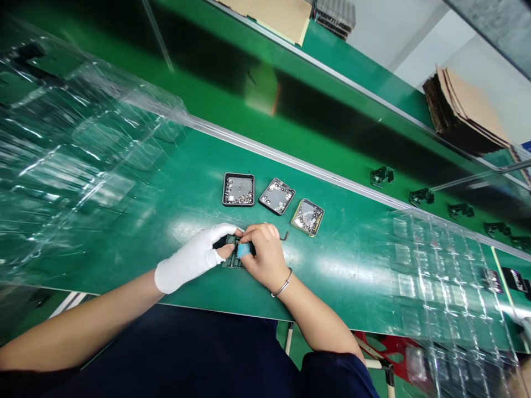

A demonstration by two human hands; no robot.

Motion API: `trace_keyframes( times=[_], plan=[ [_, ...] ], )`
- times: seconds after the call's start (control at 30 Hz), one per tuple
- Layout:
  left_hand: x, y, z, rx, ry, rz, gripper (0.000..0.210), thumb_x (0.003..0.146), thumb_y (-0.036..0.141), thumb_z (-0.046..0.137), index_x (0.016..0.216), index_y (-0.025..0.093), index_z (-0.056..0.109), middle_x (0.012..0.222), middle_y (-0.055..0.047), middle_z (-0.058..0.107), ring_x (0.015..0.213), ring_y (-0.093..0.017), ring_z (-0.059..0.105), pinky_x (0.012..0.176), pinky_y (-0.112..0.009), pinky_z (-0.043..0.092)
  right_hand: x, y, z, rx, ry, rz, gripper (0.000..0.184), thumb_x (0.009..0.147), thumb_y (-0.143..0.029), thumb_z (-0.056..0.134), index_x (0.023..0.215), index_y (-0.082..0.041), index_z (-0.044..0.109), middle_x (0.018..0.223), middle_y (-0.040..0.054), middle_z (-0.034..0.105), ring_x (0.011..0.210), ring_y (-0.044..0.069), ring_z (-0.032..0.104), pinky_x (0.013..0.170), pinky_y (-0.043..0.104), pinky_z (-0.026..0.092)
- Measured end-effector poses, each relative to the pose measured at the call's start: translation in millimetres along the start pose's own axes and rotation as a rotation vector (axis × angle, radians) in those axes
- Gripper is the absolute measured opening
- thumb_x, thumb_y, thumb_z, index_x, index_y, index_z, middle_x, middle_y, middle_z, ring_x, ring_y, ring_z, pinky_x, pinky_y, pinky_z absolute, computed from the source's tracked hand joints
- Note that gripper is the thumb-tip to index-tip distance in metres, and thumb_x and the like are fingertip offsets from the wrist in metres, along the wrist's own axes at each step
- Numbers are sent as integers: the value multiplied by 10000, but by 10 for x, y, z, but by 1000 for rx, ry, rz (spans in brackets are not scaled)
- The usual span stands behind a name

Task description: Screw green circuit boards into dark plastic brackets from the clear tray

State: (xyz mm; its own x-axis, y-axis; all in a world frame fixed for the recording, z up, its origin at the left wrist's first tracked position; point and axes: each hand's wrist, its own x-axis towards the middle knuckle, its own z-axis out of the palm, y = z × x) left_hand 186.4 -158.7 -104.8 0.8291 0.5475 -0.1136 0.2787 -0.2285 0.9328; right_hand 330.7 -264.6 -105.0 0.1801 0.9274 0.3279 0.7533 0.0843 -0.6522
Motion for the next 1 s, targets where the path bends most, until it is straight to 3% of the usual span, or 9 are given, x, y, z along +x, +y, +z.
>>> trace_keyframes(
  times=[0.17, 0.4, 0.53, 0.67, 0.9, 1.0],
  plan=[
    [-2, -17, 14, 1, -1, 3, 266, 803, 286, 494, 1030, 183, 588, 1074, -62, 670, 1010, -211, 623, 925, -354, 478, -20, 0, 6, -13, -3, -19, 158, 760, -116, 526, 856, -242, 526, 895, 22, 622, 876, 195, 576, 921, 435, 398],
    [8, -2, 10, -1, 15, 14, 246, 822, 335, 494, 998, 193, 590, 1046, -62, 670, 1000, -222, 619, 913, -371, 477, 1, -43, 6, 49, -21, 60, 154, 764, -89, 501, 847, -218, 516, 905, 55, 583, 876, 206, 556, 776, 374, 443],
    [28, 11, 30, -58, 36, -31, 241, 854, 387, 470, 966, 198, 567, 971, -43, 655, 936, -214, 622, 848, -362, 498, 9, 3, 11, 296, -50, 168, 106, 803, -147, 527, 875, -225, 528, 933, 44, 577, 919, 190, 566, 836, 367, 461],
    [38, 31, 45, -68, 50, -62, 221, 839, 303, 475, 1030, 197, 504, 1003, -42, 624, 956, -198, 612, 856, -356, 498, -9, 73, 48, 593, -90, 366, 130, 840, -248, 539, 967, -223, 528, 929, 32, 577, 895, 164, 577, 827, 327, 482],
    [49, 83, 94, 285, 180, 77, 283, 779, 168, 499, 1061, 185, 498, 1068, -96, 595, 1043, -262, 573, 928, -460, 452, -18, 119, 97, 539, -87, 314, 152, 837, -243, 543, 988, -225, 534, 956, 26, 564, 921, 160, 559, 877, 335, 468],
    [35, 65, 11, 147, 227, 96, 293, 819, 248, 517, 1102, 179, 482, 1111, -110, 601, 1072, -253, 584, 953, -454, 458, -19, 234, 22, 624, -43, 339, 216, 894, -362, 507, 1066, -231, 511, 1069, 64, 595, 1007, 177, 591, 913, 357, 482]
  ],
)
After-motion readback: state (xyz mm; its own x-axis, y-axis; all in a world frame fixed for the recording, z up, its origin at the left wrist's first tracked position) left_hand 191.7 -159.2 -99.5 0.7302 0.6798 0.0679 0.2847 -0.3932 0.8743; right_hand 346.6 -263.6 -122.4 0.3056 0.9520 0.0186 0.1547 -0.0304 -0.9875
